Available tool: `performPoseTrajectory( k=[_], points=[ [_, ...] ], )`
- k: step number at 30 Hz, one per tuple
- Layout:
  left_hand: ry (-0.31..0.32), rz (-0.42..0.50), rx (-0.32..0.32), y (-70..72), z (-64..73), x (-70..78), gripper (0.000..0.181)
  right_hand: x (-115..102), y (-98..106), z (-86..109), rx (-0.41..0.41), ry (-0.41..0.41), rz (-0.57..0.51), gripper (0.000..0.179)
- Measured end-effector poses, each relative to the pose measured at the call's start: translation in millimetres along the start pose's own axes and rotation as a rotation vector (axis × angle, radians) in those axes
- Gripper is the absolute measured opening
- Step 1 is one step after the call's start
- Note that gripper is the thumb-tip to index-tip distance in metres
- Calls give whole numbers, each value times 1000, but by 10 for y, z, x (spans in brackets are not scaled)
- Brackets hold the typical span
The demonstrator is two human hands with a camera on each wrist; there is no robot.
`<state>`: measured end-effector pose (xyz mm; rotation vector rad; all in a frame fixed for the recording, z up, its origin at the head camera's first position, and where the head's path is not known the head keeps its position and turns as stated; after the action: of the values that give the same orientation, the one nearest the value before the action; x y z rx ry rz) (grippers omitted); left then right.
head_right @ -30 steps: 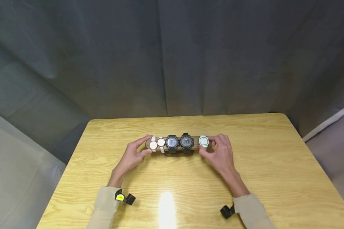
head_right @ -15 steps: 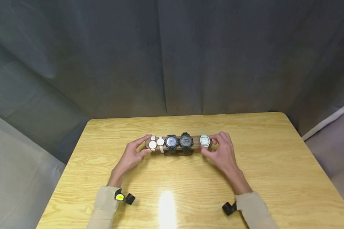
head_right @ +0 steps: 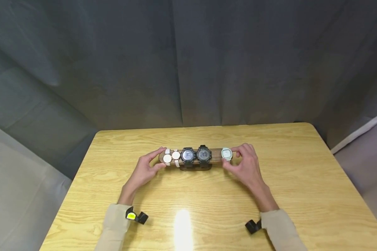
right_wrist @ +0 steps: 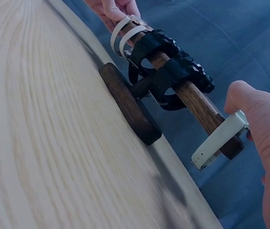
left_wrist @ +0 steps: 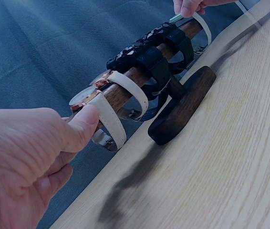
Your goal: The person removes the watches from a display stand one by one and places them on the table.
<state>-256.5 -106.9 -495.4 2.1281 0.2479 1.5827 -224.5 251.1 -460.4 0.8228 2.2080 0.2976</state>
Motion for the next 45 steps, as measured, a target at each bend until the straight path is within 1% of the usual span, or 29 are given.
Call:
performPoseTrajectory(
  k=[6, 12, 18, 26, 30, 34, 36, 39, 45],
  points=[
    [-12, 2, 3, 8, -16, 9, 60, 21, 58, -62, -4, -3, 1, 33],
    [-9, -3, 6, 10, -16, 3, 60, 93, 119, -87, -14, -32, 28, 34],
    [-10, -7, 8, 7, -19, 18, 61, 166, 183, -96, -25, -66, 71, 33],
    [-9, -17, 13, 11, -18, 25, 60, 272, 273, -114, 1, -111, 139, 32],
    [-3, -26, 20, 26, -11, 37, 59, 330, 285, -115, -11, -136, 194, 34],
    [9, -21, 25, 39, -3, 40, 59, 426, 250, -77, -72, -188, 283, 39],
    [10, -22, 19, 36, 2, 39, 59, 462, 232, -48, -100, -199, 332, 41],
    [16, -26, 7, 23, 5, 34, 59, 476, 218, -12, -119, -181, 390, 42],
    [20, -20, 5, 11, 6, 34, 59, 470, 194, 22, -147, -145, 464, 42]
  ],
)
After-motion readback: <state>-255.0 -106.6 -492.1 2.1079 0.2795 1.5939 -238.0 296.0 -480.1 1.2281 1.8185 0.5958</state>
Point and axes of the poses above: each hand's wrist, its own z-axis away from the middle knuckle, its own y-axis out of the back of the hand, x = y × z, the point moved 8 cm from there along -z, towards the middle knuckle, and after that the axes turned 5 degrees about x, right-handed, at the moved point
